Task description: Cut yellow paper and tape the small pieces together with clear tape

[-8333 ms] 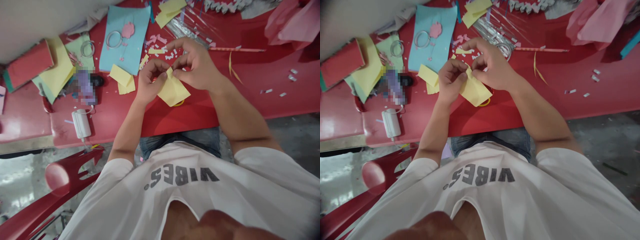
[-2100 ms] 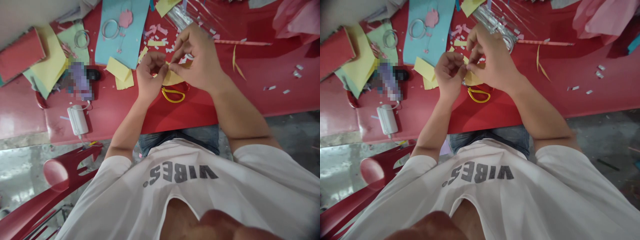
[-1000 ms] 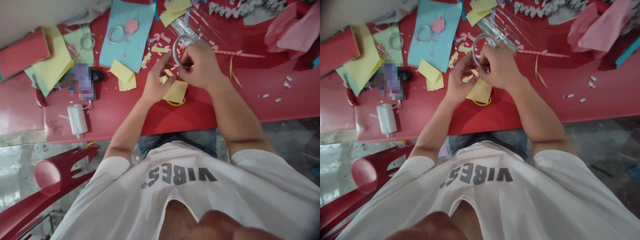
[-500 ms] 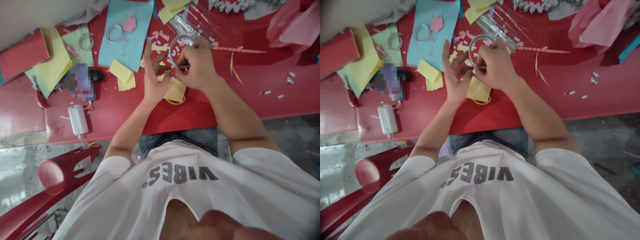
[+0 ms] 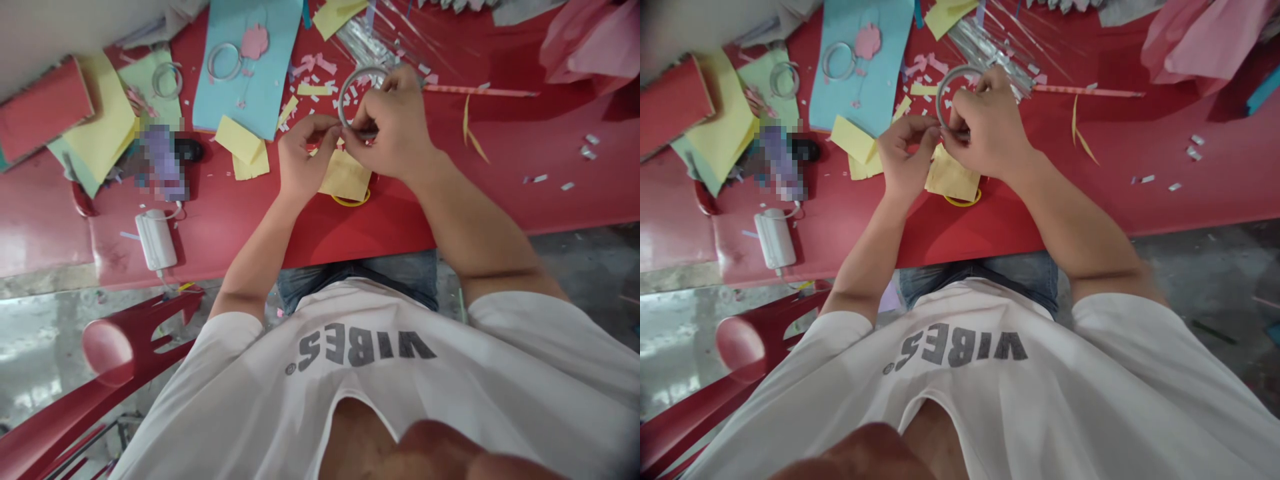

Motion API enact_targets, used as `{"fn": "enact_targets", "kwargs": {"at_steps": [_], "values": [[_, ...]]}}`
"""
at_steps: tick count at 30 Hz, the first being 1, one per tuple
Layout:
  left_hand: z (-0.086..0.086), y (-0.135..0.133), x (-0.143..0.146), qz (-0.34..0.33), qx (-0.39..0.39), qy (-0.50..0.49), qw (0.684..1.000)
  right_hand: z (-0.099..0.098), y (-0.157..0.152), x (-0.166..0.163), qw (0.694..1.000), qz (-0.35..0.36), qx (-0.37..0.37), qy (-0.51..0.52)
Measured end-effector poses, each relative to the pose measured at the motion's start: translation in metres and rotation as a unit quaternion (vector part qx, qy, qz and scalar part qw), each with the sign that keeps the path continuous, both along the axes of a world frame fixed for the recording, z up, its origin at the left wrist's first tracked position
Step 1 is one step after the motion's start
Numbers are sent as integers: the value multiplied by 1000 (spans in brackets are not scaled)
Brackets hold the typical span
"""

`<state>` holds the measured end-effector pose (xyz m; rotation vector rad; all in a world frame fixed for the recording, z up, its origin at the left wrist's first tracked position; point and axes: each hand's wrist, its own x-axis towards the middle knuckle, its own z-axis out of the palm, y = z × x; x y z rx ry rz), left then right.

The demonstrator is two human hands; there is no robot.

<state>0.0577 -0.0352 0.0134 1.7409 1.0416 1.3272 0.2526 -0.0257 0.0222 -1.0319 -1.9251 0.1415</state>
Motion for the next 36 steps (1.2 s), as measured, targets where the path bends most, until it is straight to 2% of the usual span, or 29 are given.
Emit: {"fn": "enact_targets", "kwargs": {"at_steps": [3, 7, 8, 11, 13, 16, 19, 21, 23, 25, 28, 30, 33, 36], "values": [[-2, 5, -1, -29, -28, -21, 999, 2, -4, -3, 1000, 2, -22, 17], [-18, 26, -14, -68, -63, -84, 992, 7, -13, -9, 996, -3, -74, 41], [-22, 33, -22, -54, -72, -124, 988, 9, -15, -10, 996, -4, -76, 48], [-27, 58, -49, -13, -134, -259, 956, 15, -15, -8, 996, 3, -19, 86], [-27, 67, -62, 0, -174, -292, 941, 13, -6, 0, 998, -6, 8, 67], [-22, 62, -58, -12, -210, -274, 938, -6, 20, 20, 996, -46, -44, -70], [-14, 40, -34, -31, -207, -242, 947, -34, 47, 38, 976, -155, -85, -125], [-8, 24, -19, -48, -198, -227, 952, -43, 55, 42, 966, -142, -131, -170], [-4, 13, -9, -49, -194, -220, 955, -38, 49, 38, 973, -151, -89, -148], [-3, 7, -4, -47, -188, -217, 957, -19, 32, 28, 988, -139, -37, -55], [-8, 6, 0, -72, -171, -227, 956, 14, -2, 9, 999, -29, -37, 27], [-12, 6, 2, -112, -158, -230, 954, 28, -20, -1, 999, -6, -12, 39], [-16, 5, 4, -150, -140, -222, 953, 33, -33, -8, 999, 4, -16, 44], [-16, 3, 7, -148, -126, -201, 960, 26, -31, -10, 998, -10, -33, 56]]}}
